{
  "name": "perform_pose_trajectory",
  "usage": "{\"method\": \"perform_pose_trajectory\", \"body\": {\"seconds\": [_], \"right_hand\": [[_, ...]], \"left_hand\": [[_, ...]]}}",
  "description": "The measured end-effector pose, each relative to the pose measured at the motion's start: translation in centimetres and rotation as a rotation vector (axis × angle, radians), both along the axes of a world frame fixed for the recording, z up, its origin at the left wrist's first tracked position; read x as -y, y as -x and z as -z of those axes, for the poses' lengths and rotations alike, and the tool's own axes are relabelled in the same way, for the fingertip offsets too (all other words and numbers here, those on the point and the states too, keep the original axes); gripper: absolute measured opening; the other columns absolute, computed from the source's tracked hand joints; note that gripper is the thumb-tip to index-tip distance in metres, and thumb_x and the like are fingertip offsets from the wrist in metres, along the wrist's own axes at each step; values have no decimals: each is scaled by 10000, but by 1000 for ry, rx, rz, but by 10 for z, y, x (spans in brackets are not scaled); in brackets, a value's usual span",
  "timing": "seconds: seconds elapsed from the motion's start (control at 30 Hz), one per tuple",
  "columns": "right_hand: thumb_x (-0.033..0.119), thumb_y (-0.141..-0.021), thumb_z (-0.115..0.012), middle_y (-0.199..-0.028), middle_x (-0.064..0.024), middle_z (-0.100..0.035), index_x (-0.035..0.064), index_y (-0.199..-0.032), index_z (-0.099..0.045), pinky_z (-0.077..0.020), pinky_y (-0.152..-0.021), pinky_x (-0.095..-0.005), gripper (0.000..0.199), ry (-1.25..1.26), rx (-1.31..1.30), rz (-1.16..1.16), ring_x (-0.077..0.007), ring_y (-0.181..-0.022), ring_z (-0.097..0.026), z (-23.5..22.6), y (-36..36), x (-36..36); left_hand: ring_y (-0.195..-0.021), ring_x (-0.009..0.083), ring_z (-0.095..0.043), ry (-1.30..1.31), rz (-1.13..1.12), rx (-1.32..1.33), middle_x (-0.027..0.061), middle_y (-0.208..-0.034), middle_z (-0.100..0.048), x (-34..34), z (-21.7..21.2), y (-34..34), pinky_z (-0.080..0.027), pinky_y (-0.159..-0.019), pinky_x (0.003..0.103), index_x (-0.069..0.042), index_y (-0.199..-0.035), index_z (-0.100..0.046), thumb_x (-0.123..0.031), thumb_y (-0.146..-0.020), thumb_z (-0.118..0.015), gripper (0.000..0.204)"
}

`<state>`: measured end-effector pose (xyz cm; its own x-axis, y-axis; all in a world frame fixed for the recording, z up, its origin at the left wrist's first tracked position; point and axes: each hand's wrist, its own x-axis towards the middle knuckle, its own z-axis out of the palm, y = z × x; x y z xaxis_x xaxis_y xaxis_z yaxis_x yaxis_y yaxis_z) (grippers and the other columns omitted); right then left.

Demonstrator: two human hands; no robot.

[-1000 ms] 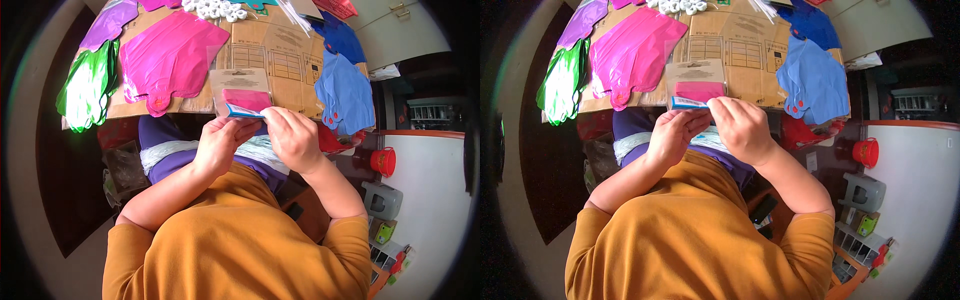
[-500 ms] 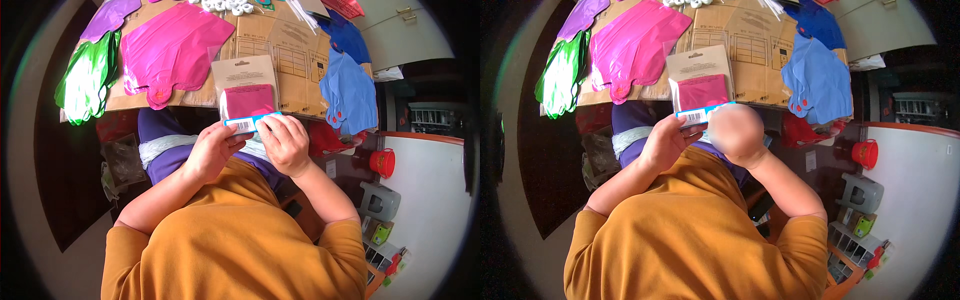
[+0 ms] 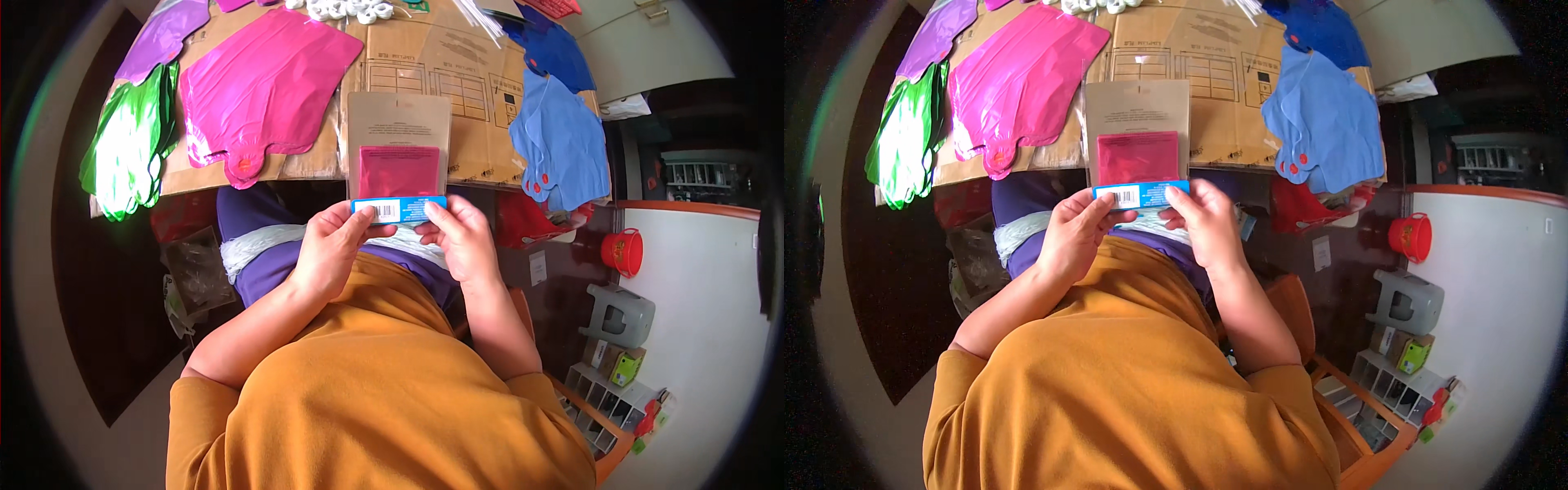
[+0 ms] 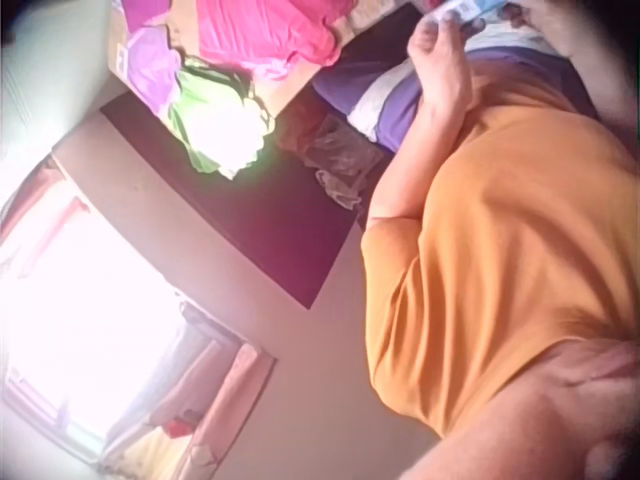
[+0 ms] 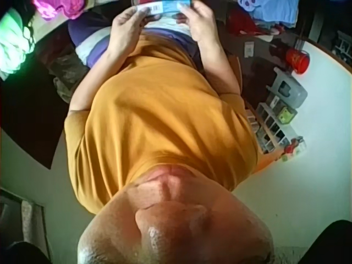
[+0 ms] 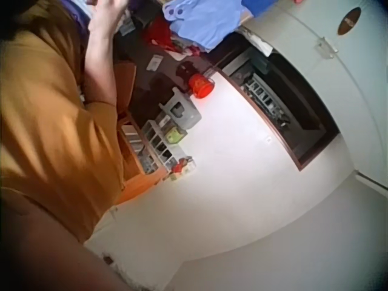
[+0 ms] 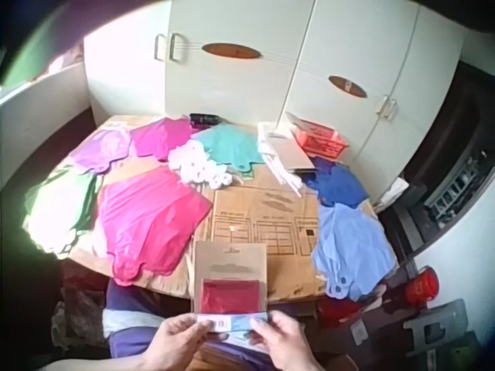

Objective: Folding several colorful plastic sheets together and inserting them into a cardboard retail display package.

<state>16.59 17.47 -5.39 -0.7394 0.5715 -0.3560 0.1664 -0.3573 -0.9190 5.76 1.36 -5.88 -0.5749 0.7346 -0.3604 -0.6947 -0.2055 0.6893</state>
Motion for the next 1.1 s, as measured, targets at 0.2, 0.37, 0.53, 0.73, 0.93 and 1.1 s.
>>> {"method": "perform_pose_trajectory", "body": {"seconds": [0.2, 0.37, 0.53, 0.73, 0.93, 1.1], "right_hand": [[249, -883, -705, -663, -68, -638, 32, -815, -603, -473, -492, -222, 249, 121, 48, 23, -91, -520, -570, 0, 6, -2], [357, -842, -741, -586, -39, -589, 35, -736, -595, -433, -448, -209, 370, -64, 62, 65, -83, -471, -529, -3, 13, 5], [402, -833, -742, -570, -31, -573, 27, -729, -599, -411, -432, -203, 414, -104, 73, 73, -75, -458, -509, 1, 13, 3], [310, -889, -699, -770, -26, -641, 21, -883, -618, -489, -641, -230, 300, -62, -136, -66, -68, -686, -590, -1, 8, 2], [181, -920, -652, -917, -97, -679, -2, -1028, -624, -560, -781, -314, 214, 281, -157, -106, -169, -815, -666, 6, 6, 1], [195, -909, -667, -892, -127, -680, -13, -1015, -621, -581, -742, -311, 237, 261, -101, -76, -187, -771, -677, 8, 7, -3]], "left_hand": [[-817, 197, -680, 46, -51, -58, 135, -966, -680, -4, 1, 3, -549, -781, 300, 48, -1057, -592, -175, -987, -537, 239], [-817, 201, -685, 145, -38, -54, 138, -947, -685, -3, -2, 10, -561, -799, 321, 18, -1048, -589, -217, -981, -552, 247], [-838, 166, -677, 179, -47, -79, 97, -928, -684, -4, -5, 7, -565, -809, 318, -2, -1037, -597, -173, -950, -604, 192], [-781, 150, -658, 104, -72, -12, 89, -881, -675, -4, -1, 8, -566, -774, 284, 29, -976, -618, -75, -917, -632, 120], [-698, 131, -652, 272, 78, -191, 92, -826, -680, -5, -13, 12, -539, -645, 258, 47, -968, -625, -130, -921, -635, 183], [-508, 233, -618, 698, 296, -1254, 145, -577, -615, 9, -62, 50, -504, -515, 331, 22, -760, -642, -224, -840, -697, 264]]}}
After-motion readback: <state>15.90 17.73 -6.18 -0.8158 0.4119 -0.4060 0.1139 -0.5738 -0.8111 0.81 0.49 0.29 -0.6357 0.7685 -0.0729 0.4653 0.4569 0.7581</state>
